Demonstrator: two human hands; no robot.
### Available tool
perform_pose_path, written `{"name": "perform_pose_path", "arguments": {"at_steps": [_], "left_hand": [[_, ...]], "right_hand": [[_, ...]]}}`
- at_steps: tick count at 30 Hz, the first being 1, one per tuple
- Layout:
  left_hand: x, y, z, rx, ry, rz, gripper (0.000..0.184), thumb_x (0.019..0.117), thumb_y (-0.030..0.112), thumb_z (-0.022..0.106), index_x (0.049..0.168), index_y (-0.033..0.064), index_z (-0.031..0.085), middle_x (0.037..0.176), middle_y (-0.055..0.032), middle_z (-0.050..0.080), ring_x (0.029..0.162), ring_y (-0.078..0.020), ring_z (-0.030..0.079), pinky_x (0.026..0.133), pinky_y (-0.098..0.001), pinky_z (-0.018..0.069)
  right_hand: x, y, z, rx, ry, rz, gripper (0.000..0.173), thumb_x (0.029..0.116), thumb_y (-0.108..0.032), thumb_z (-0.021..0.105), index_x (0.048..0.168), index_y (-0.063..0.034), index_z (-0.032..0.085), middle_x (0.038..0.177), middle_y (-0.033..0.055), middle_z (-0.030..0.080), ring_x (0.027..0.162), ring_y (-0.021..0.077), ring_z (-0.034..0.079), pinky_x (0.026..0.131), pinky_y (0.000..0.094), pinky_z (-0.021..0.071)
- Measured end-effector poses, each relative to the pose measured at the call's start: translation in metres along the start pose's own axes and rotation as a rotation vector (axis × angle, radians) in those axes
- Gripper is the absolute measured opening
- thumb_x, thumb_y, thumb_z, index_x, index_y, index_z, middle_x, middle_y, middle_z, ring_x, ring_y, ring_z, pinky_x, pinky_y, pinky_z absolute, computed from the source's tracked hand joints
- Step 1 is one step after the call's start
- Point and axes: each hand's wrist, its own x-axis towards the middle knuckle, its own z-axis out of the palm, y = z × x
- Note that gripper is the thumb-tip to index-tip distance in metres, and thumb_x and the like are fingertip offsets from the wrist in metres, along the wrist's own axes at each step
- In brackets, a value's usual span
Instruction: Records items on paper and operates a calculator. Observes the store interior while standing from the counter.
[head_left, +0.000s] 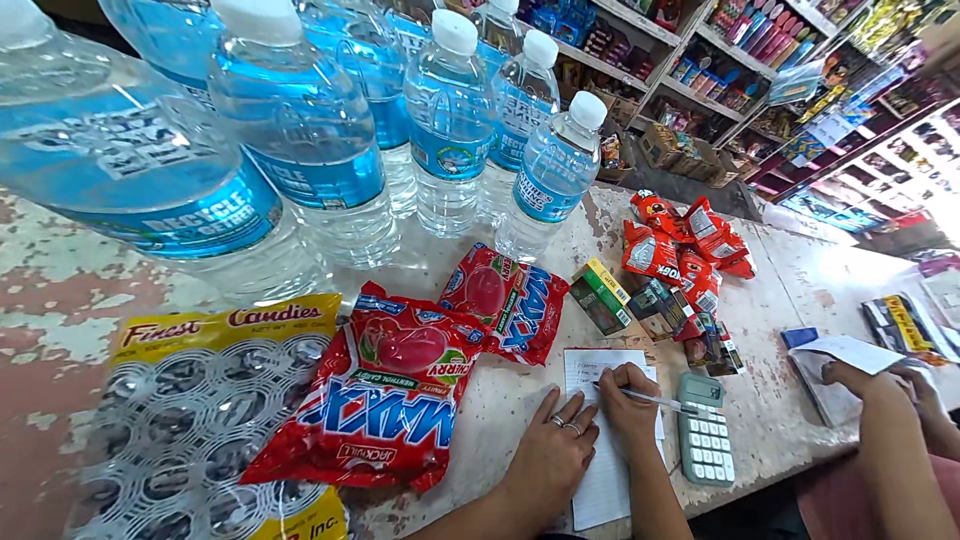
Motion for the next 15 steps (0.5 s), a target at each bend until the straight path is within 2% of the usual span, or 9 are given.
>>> {"name": "perform_pose_path", "arguments": {"at_steps": [9, 15], "left_hand": [[-0.0006, 0.0001, -0.0001, -0.002, 0.004, 0.004, 0.018, 0.0898, 0.024, 0.071, 0.103, 0.0161, 0.081, 0.13, 0.0007, 0.071, 0.129, -0.0213, 0.063, 0.113, -0.0542, 0.0424], [-0.0001, 0.0007, -0.0019, -0.031, -0.02, -0.013, 0.019, 0.0902, 0.022, 0.071, 0.105, 0.0152, 0.081, 0.132, 0.0, 0.07, 0.131, -0.0217, 0.061, 0.115, -0.0553, 0.0406]], "right_hand": [[-0.002, 0.0004, 0.002, -0.029, 0.021, -0.03, 0.026, 0.081, -0.001, 0.068, 0.066, -0.0128, 0.051, 0.056, -0.0056, 0.049, 0.049, 0.0031, 0.048, 0.045, 0.0185, 0.0421], [-0.0018, -0.0009, -0.0004, 0.012, 0.071, -0.032, 0.023, 0.0811, -0.001, 0.069, 0.069, -0.0124, 0.053, 0.059, -0.0049, 0.051, 0.052, 0.0042, 0.052, 0.049, 0.0193, 0.0463]]}}
